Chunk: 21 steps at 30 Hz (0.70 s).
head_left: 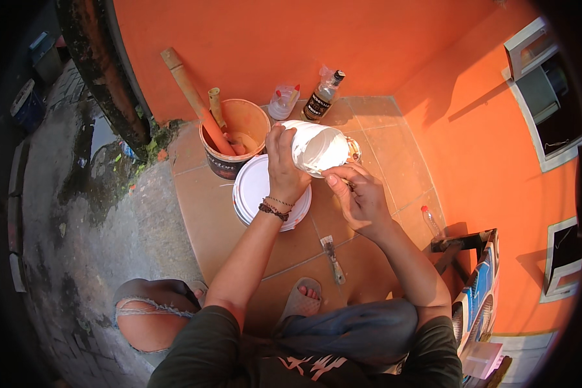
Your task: The person prepares white paint by mixing it in a small container, then uses a paintbrush to apply white paint to the wooden door frame. The person sits on the floor during preparation and stands while painting the frame.
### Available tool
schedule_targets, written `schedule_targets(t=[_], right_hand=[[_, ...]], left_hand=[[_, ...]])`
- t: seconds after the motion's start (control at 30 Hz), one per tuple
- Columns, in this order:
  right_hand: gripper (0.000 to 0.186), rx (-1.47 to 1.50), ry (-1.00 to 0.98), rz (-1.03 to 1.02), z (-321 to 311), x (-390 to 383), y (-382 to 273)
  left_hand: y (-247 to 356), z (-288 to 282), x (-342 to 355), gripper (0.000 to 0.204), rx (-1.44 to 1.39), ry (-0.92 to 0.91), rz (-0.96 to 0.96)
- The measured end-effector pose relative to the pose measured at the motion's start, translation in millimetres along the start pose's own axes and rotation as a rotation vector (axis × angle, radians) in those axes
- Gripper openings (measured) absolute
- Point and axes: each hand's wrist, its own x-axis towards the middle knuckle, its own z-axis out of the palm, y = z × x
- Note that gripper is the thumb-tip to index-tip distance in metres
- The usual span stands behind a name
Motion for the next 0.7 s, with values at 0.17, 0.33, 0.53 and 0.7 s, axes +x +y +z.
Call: schedule_targets(t=[0.17, 0.33, 0.53, 0.7], right_hand=[[0.014, -0.166, 0.008, -0.010, -5, -1, 5], [0.012, -0.033, 0.062, -0.041, -7, 6, -15], [0.011, -0.034, 0.136, -0.045, -28, 10, -34], [0.012, -0.078, 0.170, -0.052, -40, 11, -40]], left_hand=[[0, 2, -1, 0.096, -0.001, 0.027, 0.020], [-3, 2, -1, 0.101, 0.034, 0.089, 0.017], [-3, 3, 0, 0.099, 0.008, 0.135, -0.017], [-1, 4, 1, 0.095, 0.052, 0.122, -0.079]])
